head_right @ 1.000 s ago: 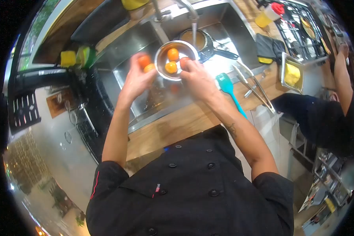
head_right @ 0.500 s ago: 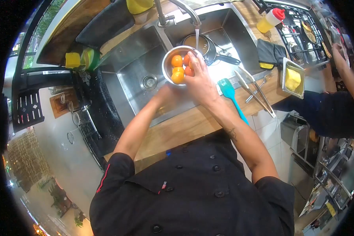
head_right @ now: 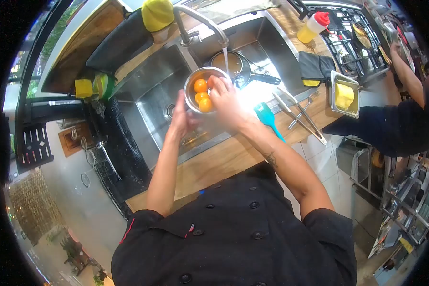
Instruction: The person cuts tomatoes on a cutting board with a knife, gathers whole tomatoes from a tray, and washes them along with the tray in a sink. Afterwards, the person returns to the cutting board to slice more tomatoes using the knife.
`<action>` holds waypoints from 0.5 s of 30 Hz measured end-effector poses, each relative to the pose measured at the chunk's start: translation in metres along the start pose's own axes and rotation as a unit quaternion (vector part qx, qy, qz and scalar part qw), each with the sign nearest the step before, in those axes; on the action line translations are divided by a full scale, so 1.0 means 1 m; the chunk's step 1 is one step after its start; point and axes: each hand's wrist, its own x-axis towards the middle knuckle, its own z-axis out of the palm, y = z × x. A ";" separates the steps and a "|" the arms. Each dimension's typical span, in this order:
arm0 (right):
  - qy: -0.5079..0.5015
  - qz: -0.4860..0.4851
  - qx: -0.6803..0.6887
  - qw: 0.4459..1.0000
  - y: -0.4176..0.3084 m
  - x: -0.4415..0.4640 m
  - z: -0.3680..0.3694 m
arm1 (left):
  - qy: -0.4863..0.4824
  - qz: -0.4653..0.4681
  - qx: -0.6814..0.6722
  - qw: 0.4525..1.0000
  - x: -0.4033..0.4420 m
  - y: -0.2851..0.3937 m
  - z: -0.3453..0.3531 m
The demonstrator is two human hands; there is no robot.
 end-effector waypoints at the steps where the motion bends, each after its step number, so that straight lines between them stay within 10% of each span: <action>1: -0.003 -0.007 0.001 1.000 -0.003 0.001 -0.004 | -0.039 0.074 0.132 0.988 0.010 -0.003 -0.005; 5: 0.034 0.057 0.094 0.993 0.005 0.015 -0.014 | 0.000 0.088 0.389 0.917 0.013 0.035 0.015; 9: 0.075 0.118 -0.058 0.988 0.020 0.046 -0.026 | -0.022 0.011 0.215 0.976 0.011 0.077 0.047; 11: 0.094 0.118 -0.099 0.984 0.026 0.064 -0.024 | 0.007 0.188 0.308 0.932 0.045 0.065 0.066; 15: 0.165 0.164 0.021 0.972 0.060 0.081 -0.013 | -0.091 0.219 0.182 0.954 0.079 0.073 0.093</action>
